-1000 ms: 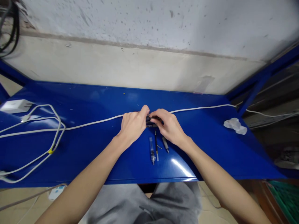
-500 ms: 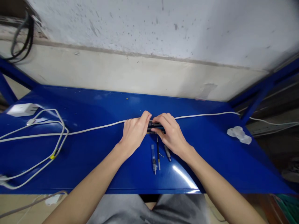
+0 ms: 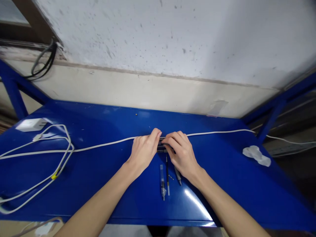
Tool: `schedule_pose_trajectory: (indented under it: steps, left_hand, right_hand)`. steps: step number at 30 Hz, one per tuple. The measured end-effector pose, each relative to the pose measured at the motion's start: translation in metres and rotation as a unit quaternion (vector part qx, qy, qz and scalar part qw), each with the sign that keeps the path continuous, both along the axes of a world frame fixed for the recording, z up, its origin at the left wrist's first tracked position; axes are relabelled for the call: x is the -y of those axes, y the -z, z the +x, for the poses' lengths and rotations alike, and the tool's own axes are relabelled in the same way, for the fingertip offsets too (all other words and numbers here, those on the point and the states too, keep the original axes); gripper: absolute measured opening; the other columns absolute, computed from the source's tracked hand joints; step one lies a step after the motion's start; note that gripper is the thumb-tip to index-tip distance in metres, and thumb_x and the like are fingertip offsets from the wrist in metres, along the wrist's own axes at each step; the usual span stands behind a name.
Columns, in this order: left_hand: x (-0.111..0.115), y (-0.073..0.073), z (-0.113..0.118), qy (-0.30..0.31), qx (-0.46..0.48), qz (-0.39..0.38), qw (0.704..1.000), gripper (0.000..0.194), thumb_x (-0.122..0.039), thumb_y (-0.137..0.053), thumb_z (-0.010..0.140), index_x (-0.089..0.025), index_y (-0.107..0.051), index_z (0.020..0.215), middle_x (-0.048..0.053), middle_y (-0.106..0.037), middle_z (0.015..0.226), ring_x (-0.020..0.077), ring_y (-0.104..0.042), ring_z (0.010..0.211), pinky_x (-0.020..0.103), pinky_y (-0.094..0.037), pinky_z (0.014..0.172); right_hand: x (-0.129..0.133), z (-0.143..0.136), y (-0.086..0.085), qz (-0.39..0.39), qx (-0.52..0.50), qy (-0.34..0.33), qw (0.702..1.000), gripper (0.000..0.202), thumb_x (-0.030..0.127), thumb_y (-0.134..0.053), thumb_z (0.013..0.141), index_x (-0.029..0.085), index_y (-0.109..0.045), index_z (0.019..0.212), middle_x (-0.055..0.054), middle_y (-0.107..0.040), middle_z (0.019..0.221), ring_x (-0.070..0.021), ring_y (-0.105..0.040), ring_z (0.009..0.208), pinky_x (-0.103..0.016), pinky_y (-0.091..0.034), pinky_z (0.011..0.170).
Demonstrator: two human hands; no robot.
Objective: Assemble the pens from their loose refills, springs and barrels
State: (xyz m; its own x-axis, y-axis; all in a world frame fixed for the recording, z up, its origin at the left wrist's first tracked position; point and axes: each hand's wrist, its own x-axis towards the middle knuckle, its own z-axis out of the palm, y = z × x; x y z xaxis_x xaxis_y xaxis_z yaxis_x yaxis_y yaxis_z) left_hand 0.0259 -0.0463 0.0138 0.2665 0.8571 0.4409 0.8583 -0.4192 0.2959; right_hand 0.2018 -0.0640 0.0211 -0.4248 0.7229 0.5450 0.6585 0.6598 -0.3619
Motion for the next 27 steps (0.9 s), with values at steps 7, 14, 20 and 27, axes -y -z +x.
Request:
schedule_pose_trajectory:
  steps: [7, 14, 20, 27]
  left_hand:
    - [0.001, 0.000, -0.002, 0.004, 0.024, -0.005, 1.000, 0.026, -0.030, -0.037, 0.108, -0.021, -0.061, 0.102, 0.000, -0.069, 0.064, 0.0166, -0.065, 0.052, 0.024, -0.028, 0.051]
    - [0.005, -0.007, 0.002, 0.013, 0.068, -0.024, 0.997, 0.022, -0.027, -0.041, 0.105, -0.022, -0.061, 0.101, -0.003, -0.066, 0.063, 0.0138, -0.062, 0.052, 0.023, -0.032, 0.053]
    - [0.002, -0.007, -0.002, 0.002, 0.079, -0.032, 0.996, 0.021, -0.034, -0.049, 0.102, -0.022, -0.065, 0.096, -0.003, -0.066, 0.066, 0.0121, -0.059, 0.053, 0.024, -0.034, 0.054]
    - [0.003, -0.005, -0.002, 0.090, 0.056, -0.019, 0.994, 0.027, -0.032, -0.045, 0.106, -0.022, -0.070, 0.102, 0.000, -0.071, 0.087, 0.0116, -0.063, 0.067, 0.024, -0.041, 0.060]
  right_hand:
    - [-0.002, 0.002, -0.008, -0.028, 0.046, -0.013, 0.998, 0.025, 0.029, -0.051, 0.106, 0.017, -0.068, 0.119, -0.008, -0.072, 0.101, -0.0233, -0.057, 0.092, -0.038, -0.041, 0.079]
    - [-0.006, 0.007, -0.003, 0.013, -0.014, -0.033, 0.999, 0.023, 0.014, -0.048, 0.104, 0.020, -0.070, 0.109, -0.008, -0.071, 0.103, -0.0213, -0.058, 0.089, -0.037, -0.042, 0.077]
    - [-0.013, 0.017, 0.003, 0.033, 0.003, 0.008, 0.999, 0.030, 0.005, -0.042, 0.101, 0.020, -0.067, 0.109, -0.009, -0.067, 0.105, -0.0224, -0.059, 0.094, -0.037, -0.045, 0.082]
    - [-0.019, 0.026, -0.007, 0.020, 0.063, -0.001, 0.998, 0.037, 0.001, -0.039, 0.097, 0.017, -0.067, 0.117, -0.011, -0.065, 0.107, -0.0241, -0.056, 0.095, -0.039, -0.045, 0.084]
